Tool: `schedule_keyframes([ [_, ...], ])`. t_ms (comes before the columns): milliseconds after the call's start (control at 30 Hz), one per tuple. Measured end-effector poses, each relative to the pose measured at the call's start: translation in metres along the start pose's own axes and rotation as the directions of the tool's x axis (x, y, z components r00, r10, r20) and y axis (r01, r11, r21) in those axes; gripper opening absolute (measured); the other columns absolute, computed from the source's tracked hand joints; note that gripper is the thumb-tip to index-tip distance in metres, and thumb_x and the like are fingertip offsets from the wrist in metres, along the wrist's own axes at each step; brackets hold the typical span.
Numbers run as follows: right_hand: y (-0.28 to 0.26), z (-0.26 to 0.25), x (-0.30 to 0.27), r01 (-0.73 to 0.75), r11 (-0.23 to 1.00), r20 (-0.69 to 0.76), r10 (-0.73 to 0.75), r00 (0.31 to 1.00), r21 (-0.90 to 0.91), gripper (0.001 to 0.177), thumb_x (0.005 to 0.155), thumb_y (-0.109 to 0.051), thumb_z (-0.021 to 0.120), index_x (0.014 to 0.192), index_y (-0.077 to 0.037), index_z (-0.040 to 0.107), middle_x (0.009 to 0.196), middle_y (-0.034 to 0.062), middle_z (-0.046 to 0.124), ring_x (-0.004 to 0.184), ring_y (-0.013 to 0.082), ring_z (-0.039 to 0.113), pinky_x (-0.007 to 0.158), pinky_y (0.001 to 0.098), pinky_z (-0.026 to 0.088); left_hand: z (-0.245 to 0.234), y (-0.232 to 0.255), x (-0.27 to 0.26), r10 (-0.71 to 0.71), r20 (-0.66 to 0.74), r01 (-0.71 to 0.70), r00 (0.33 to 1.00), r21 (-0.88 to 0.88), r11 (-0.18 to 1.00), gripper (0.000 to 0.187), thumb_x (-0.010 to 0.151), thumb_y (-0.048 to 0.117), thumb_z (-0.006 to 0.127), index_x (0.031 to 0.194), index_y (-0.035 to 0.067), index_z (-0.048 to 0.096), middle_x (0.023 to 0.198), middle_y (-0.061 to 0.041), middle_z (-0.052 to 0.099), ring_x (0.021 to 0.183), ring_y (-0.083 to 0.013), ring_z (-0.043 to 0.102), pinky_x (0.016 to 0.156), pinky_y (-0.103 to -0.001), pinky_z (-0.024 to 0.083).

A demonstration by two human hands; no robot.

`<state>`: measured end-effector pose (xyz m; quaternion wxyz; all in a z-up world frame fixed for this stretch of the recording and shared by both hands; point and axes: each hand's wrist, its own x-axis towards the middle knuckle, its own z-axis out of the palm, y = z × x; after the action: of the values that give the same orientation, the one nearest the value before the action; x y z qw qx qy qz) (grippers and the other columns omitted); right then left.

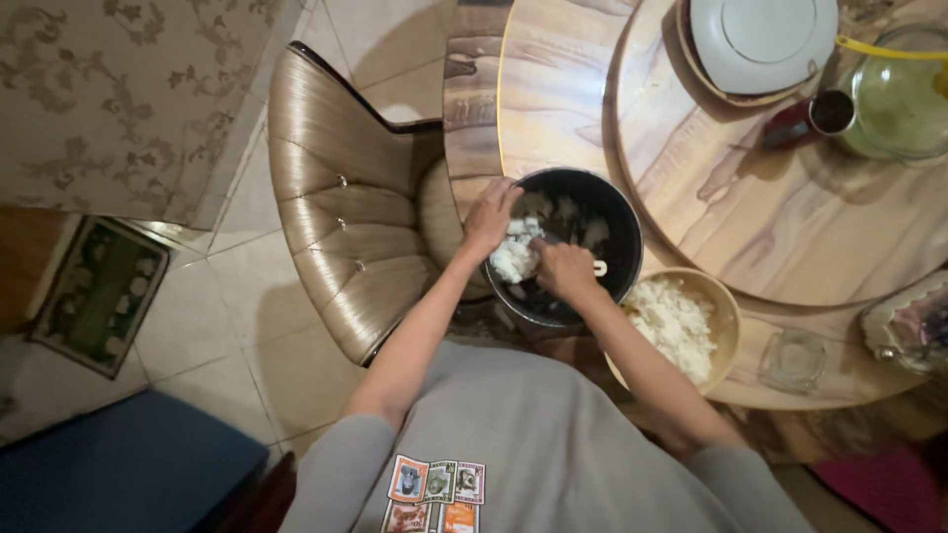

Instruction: Scooping cooked rice from a pot into a bowl using hands and a spatula

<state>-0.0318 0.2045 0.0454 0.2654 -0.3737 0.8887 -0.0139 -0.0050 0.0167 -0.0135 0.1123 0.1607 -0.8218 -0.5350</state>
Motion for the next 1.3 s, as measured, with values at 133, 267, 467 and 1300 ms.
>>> schedule_keyframes([
  [133, 0.005, 0.000, 0.001, -0.050, 0.996, -0.007, 0.050, 0.999, 0.078, 0.040, 0.090, -0.028, 0.061, 0.129, -0.027, 0.067, 0.091, 0.0211, 0.076, 0.095, 0.0463, 0.075, 0.083, 0.0576, 0.059, -0.009, 0.012, -0.001, 0.001, 0.005, -0.001, 1.000, -0.003, 1.000, 0.027, 0.109, 0.038, 0.050, 0.117, 0.016, 0.065, 0.106, -0.012, 0.066, 0.109, -0.0386, 0.066, 0.096, -0.050, 0.052],
  [267, 0.005, -0.020, -0.013, -0.086, 0.977, 0.058, 0.076, 0.995, 0.194, 0.039, 0.089, -0.033, 0.060, 0.127, -0.028, 0.067, 0.099, 0.0224, 0.077, 0.104, 0.0460, 0.072, 0.091, 0.0578, 0.055, -0.012, 0.013, 0.000, 0.025, 0.047, -0.024, 0.999, -0.036, 0.999, 0.025, 0.109, 0.032, 0.051, 0.113, 0.011, 0.064, 0.105, -0.018, 0.064, 0.107, -0.0453, 0.064, 0.095, -0.054, 0.051],
  [467, 0.018, -0.044, -0.032, -0.142, 0.928, 0.073, 0.125, 0.989, 0.344, 0.043, 0.086, -0.038, 0.061, 0.128, -0.032, 0.067, 0.107, 0.0174, 0.077, 0.111, 0.0458, 0.069, 0.096, 0.0601, 0.052, -0.013, 0.009, 0.003, 0.016, 0.094, -0.009, 0.995, -0.071, 0.997, 0.026, 0.110, 0.032, 0.050, 0.116, 0.010, 0.062, 0.109, -0.020, 0.063, 0.110, -0.0468, 0.063, 0.096, -0.055, 0.050],
  [1300, 0.136, -0.048, -0.247, -0.565, 0.622, -0.049, 0.694, 0.718, 0.543, 0.040, 0.091, -0.026, 0.061, 0.129, -0.021, 0.074, 0.103, 0.0264, 0.077, 0.107, 0.0537, 0.067, 0.097, 0.0622, 0.049, -0.016, 0.003, 0.004, -0.109, 0.114, 0.112, 0.988, -0.018, 0.994, 0.030, 0.110, 0.037, 0.050, 0.125, 0.017, 0.066, 0.118, -0.016, 0.068, 0.119, -0.0363, 0.063, 0.105, -0.051, 0.045],
])
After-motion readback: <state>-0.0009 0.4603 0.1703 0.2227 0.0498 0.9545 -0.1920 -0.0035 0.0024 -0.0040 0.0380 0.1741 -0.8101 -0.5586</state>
